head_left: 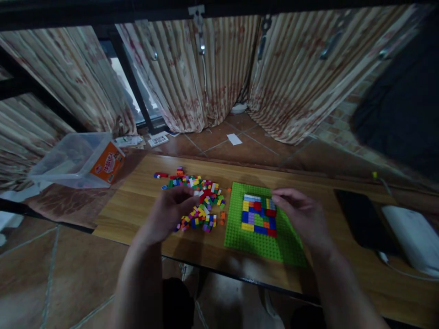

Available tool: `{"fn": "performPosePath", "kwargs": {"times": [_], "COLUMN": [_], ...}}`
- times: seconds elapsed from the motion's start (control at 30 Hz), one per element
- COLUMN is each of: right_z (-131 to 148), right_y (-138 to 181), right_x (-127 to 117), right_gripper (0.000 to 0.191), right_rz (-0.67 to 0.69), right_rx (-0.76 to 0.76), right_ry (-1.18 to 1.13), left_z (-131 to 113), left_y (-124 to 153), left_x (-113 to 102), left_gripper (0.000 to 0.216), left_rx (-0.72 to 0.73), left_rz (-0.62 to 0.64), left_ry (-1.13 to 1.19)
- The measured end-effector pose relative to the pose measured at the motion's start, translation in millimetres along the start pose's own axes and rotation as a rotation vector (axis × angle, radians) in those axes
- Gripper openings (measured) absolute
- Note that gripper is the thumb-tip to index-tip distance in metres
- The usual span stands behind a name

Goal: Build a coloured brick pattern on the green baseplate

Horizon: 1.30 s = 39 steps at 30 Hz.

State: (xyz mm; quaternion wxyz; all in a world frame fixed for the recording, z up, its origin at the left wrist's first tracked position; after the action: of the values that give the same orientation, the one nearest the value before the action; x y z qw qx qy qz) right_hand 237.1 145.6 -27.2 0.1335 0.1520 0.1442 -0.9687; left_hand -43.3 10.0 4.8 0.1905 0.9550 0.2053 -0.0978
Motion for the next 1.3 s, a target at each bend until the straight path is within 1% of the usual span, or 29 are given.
{"fn": "performPosePath", "kwargs": {"times": [0.07,0.13,0.2,0.27,0.43,0.57,0.67,0.77,0.9,0.97,1.1,1.3], "right_z": [7.5,13.8,18.7,20.8,16.2,16.4,15.2,8.3,-5.6,-11.7,-18.0,-20.1], "right_y": [4.9,10.0,14.2,16.8,18.2,19.8,19.5,17.6,15.0,15.2,17.3,18.7], "right_x": [10.5,18.4,22.5,22.6,14.0,10.9,6.4,-3.2,-18.5,-21.9,-18.7,-9.3], "right_gripper": [0.022,0.026,0.029,0.029,0.034,0.027,0.027,0.026,0.027,0.028,0.031,0.029], "right_rz": [0.136,0.256,0.336,0.369,0.334,0.375,0.379,0.359,0.312,0.317,0.354,0.350], "right_rx": [-0.051,-0.086,-0.128,-0.165,-0.169,-0.200,-0.209,-0.198,-0.210,-0.222,-0.266,-0.318], "right_ry": [-0.023,-0.036,-0.046,-0.044,0.017,0.062,0.113,0.181,0.324,0.376,0.403,0.429], "left_z": [-2.1,-0.7,0.9,1.4,0.7,1.4,1.7,1.1,1.5,3.4,10.6,13.7], "left_y": [-4.1,-7.4,-9.2,-10.5,-13.5,-14.3,-14.4,-17.0,-24.2,-27.5,-31.1,-27.1], "left_x": [46.2,85.6,111.9,124.4,134.2,142.5,147.4,145.2,134.7,132.2,134.5,138.3], "left_gripper": [0.020,0.025,0.031,0.034,0.035,0.031,0.026,0.023,0.019,0.020,0.024,0.023], "left_rx": [-0.015,-0.035,-0.050,-0.058,-0.079,-0.086,-0.087,-0.071,-0.034,-0.009,0.038,0.111], "left_rz": [0.144,0.270,0.368,0.411,0.474,0.475,0.476,0.437,0.320,0.304,0.351,0.436], "left_ry": [0.183,0.269,0.323,0.346,0.318,0.329,0.314,0.275,0.253,0.226,0.117,-0.055]}}
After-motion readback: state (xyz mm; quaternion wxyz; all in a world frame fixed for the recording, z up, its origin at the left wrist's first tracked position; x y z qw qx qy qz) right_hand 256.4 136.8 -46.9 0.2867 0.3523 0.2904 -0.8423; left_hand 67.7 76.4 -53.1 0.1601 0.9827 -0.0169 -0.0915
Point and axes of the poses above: each hand's wrist, its own y-axis away from the middle knuckle, its own x-axis out of the palm, z = x × y, the point moved 4 cm from there along -y, towards the middle knuckle, and after that the axes turned 6 degrees about -x, right-handed, at the moved point
